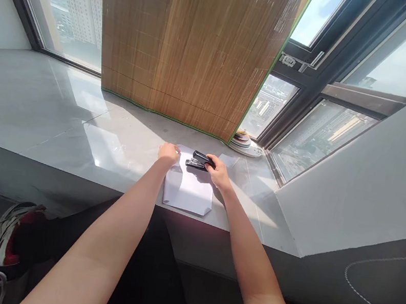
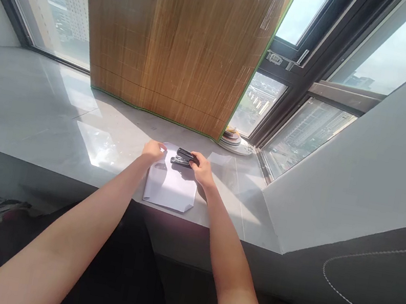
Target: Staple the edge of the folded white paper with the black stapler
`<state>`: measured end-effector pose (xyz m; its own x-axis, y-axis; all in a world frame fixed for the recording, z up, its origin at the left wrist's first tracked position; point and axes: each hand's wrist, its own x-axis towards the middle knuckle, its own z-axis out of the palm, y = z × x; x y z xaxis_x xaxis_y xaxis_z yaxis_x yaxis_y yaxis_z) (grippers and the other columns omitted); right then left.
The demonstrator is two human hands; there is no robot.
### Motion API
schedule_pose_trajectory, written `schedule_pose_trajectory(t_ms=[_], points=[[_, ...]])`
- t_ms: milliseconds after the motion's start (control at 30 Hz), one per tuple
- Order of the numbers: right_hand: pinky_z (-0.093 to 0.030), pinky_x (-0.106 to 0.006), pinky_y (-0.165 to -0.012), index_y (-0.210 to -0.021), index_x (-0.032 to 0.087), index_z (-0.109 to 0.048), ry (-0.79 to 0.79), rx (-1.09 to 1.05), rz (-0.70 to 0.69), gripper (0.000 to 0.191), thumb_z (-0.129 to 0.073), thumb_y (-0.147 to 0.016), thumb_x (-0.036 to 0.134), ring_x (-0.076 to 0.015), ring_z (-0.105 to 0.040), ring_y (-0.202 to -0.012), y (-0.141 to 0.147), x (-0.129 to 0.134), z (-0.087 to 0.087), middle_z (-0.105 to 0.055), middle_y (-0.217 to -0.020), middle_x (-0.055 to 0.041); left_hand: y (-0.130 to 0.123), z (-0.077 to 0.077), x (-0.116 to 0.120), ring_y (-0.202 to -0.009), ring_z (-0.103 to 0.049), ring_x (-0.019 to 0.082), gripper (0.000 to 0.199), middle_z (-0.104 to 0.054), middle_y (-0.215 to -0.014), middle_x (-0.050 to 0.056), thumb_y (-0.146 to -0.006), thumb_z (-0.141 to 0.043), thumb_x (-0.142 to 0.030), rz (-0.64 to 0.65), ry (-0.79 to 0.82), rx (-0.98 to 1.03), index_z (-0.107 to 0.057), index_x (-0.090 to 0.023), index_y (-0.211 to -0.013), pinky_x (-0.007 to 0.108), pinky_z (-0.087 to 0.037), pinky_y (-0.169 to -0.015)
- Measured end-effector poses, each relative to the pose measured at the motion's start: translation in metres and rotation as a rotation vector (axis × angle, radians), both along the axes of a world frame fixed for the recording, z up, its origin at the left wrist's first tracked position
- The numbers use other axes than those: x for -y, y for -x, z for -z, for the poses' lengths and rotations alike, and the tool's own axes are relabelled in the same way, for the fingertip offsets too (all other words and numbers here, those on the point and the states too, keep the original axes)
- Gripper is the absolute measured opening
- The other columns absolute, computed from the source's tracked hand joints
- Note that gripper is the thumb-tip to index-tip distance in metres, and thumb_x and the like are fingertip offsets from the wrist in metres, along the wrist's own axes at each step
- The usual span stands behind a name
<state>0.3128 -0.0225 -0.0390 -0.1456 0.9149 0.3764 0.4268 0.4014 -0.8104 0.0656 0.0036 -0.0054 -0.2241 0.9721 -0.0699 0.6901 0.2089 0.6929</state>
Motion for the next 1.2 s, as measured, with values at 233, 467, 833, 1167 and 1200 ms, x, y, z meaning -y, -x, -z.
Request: schedule_pose_trajectory(t_ms=[233,467,833,1167,1200], points=[[-0.055,-0.051,-0.109,-0.116,0.024,-0.076,0.041,0.035,-0.015,0.035,-0.07,-0.086,0.042,-0.0258,-0.07,-0.105,0.001,0.001,0.002,-0.078,-0.112,-0.0061,0.001,0.002,0.0,-0.139,-0.061,0.032,0.045,-0.069,-0.144,0.014,-0.079,-0.073,-0.007,0.025,0.008,-0.107,-0.085,-0.026,-0.117,0.033,-0.052,-0.103],[-0.053,-0.032,-0.074,-0.089,0.022,-0.08,0.037,-0.117,0.278,0.041,-0.06,-0.089,0.057,-0.0221,-0.063,-0.087,-0.012,0.013,-0.016,-0.072,-0.092,-0.0062,0.001,-0.005,0.001,-0.122,-0.072,0.026,0.047,-0.074,-0.139,0.013,-0.082,-0.071,-0.006,-0.001,-0.025,-0.021,-0.081,-0.022,-0.124,0.029,-0.056,-0.093],[-0.037,-0.029,-0.06,-0.059,0.022,-0.06,-0.007,-0.121,0.264,0.03,-0.058,-0.079,0.044,-0.0149,-0.043,-0.063,-0.019,0.015,-0.012,-0.045,-0.061,0.0021,-0.004,-0.007,-0.002,-0.096,-0.078,0.027,0.024,-0.082,-0.112,0.01,-0.09,-0.065,-0.012,-0.133,-0.02,0.301,-0.078,-0.023,-0.107,0.035,-0.058,-0.079],[-0.032,-0.029,-0.058,-0.054,0.026,-0.028,-0.061,-0.017,0.327,0.042,-0.055,-0.078,0.047,-0.0129,-0.029,-0.06,-0.014,0.008,-0.001,-0.026,-0.058,0.0047,-0.001,0.005,-0.01,-0.099,-0.076,0.024,0.018,-0.079,-0.111,0.007,-0.088,-0.061,-0.011,-0.182,-0.009,0.408,-0.07,-0.024,-0.096,0.034,-0.059,-0.081],[-0.035,-0.029,-0.06,-0.054,0.026,-0.036,-0.052,-0.042,0.33,0.04,-0.055,-0.08,0.049,-0.0136,-0.033,-0.06,-0.014,0.008,-0.002,-0.03,-0.057,0.0045,0.0,0.005,-0.01,-0.1,-0.076,0.024,0.017,-0.079,-0.11,0.007,-0.088,-0.061,-0.01,-0.19,-0.012,0.42,-0.07,-0.024,-0.093,0.035,-0.059,-0.082]])
